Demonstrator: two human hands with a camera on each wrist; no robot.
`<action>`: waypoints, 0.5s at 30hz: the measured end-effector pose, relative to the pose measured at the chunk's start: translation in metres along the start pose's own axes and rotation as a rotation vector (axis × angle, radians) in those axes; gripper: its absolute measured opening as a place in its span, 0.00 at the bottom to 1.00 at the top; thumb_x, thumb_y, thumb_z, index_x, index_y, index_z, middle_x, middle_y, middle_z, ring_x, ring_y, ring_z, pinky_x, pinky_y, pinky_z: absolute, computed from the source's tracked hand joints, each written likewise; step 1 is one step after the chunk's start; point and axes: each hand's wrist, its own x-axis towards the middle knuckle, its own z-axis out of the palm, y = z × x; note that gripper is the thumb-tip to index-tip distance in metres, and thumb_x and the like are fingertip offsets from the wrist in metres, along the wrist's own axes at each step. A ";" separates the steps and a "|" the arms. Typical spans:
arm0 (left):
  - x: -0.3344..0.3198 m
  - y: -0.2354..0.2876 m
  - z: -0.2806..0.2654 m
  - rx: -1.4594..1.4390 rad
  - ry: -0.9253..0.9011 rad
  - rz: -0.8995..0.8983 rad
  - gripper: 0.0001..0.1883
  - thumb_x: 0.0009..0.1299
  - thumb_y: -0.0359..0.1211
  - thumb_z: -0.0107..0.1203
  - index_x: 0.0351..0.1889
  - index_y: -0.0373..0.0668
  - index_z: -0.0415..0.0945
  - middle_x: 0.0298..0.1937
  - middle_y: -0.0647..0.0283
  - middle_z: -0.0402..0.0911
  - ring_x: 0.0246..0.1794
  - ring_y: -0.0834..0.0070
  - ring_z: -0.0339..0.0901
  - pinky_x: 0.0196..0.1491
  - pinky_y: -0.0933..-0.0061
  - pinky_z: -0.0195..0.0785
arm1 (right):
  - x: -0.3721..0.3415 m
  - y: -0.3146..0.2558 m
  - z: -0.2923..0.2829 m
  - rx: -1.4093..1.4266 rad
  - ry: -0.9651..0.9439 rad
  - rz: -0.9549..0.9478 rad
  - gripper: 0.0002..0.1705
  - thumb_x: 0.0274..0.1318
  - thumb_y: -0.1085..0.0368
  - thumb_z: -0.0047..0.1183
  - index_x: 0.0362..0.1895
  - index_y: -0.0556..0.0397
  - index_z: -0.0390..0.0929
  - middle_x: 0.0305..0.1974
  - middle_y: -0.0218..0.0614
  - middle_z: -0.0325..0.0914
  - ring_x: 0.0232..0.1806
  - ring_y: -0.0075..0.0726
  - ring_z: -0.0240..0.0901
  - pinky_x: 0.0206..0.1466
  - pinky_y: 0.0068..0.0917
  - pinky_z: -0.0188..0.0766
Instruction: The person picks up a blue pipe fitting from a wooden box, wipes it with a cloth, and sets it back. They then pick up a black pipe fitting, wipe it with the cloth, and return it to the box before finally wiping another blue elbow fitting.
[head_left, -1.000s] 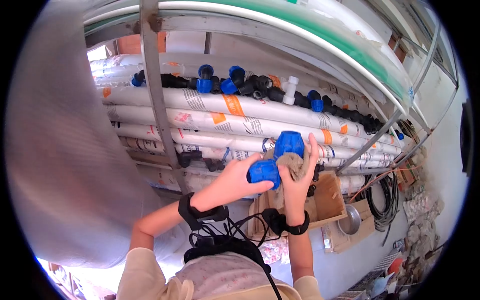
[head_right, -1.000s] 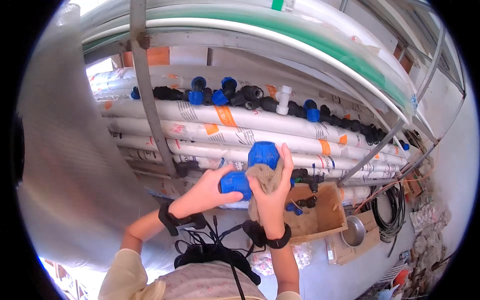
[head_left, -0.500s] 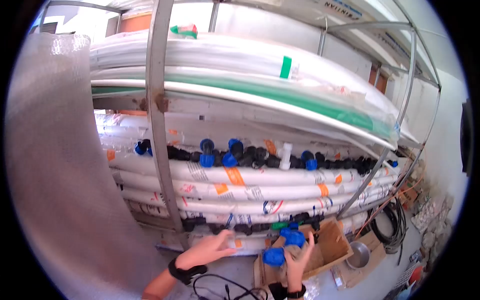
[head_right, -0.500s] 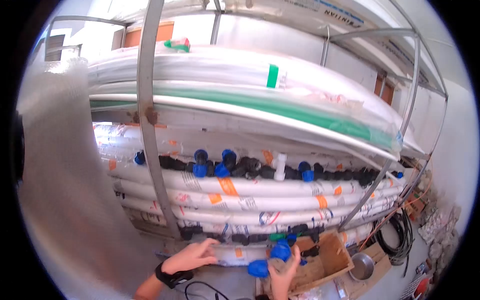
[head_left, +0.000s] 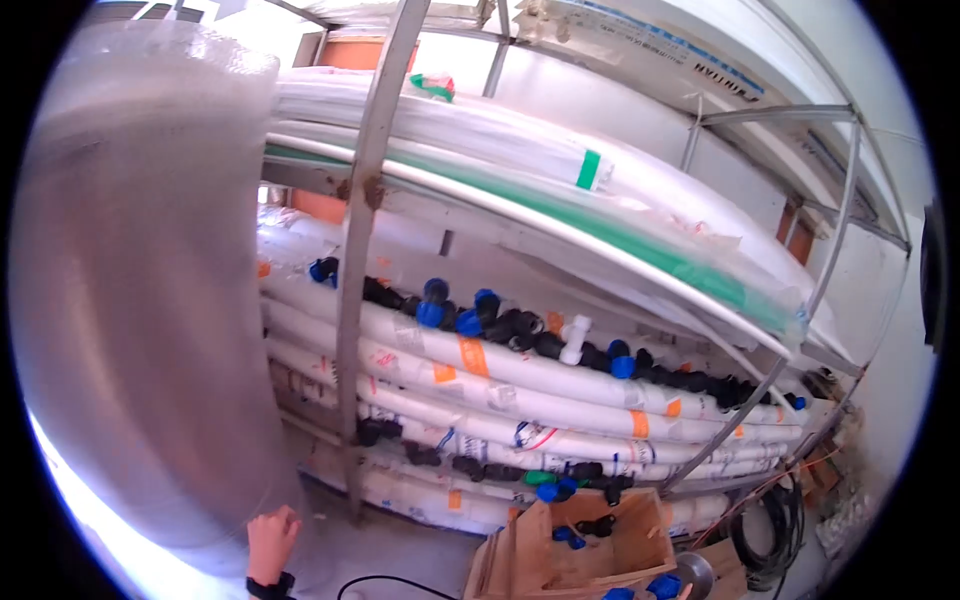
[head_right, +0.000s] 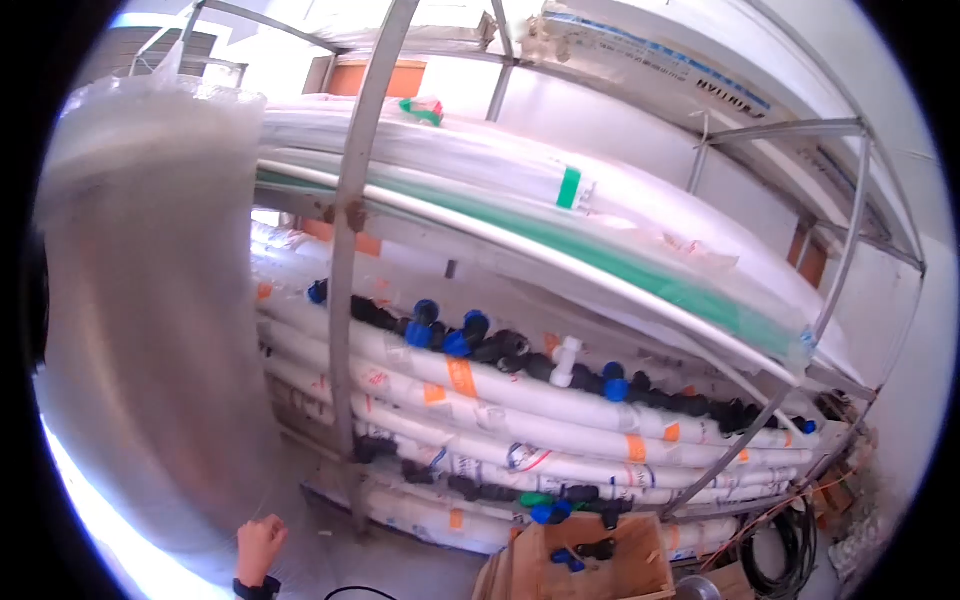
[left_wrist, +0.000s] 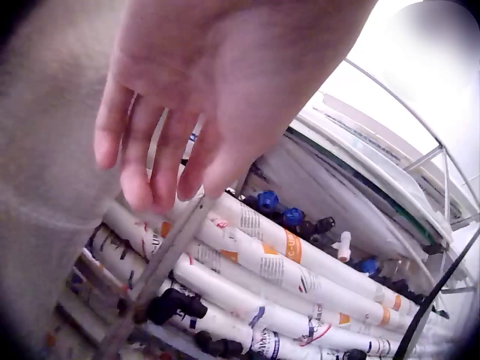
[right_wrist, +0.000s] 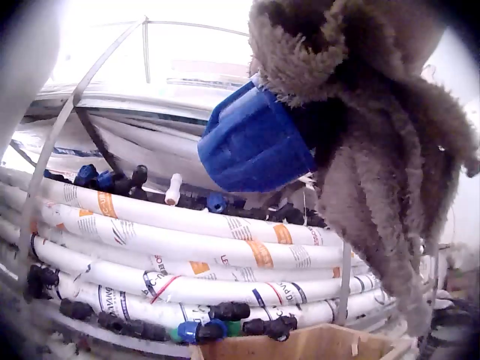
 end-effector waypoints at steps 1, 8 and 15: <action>-0.013 0.002 -0.002 0.069 0.059 0.041 0.05 0.52 0.31 0.55 0.26 0.43 0.72 0.19 0.61 0.74 0.21 0.61 0.73 0.25 0.63 0.64 | -0.002 0.001 -0.003 0.018 -0.023 0.034 0.44 0.37 0.70 0.61 0.60 0.59 0.52 0.55 0.53 0.60 0.56 0.47 0.58 0.59 0.34 0.53; -0.050 0.018 -0.040 0.057 0.065 0.055 0.10 0.53 0.28 0.51 0.34 0.43 0.72 0.24 0.60 0.74 0.23 0.61 0.73 0.26 0.65 0.65 | -0.013 0.025 -0.005 0.133 -0.095 -0.084 0.43 0.41 0.67 0.61 0.59 0.63 0.51 0.57 0.53 0.56 0.58 0.48 0.55 0.60 0.35 0.51; -0.074 0.008 -0.049 0.098 0.014 0.058 0.14 0.51 0.30 0.55 0.37 0.43 0.72 0.25 0.61 0.74 0.24 0.64 0.74 0.27 0.66 0.65 | -0.021 0.029 -0.010 0.101 -0.055 -0.249 0.42 0.40 0.68 0.61 0.59 0.62 0.52 0.55 0.53 0.59 0.56 0.49 0.58 0.58 0.35 0.54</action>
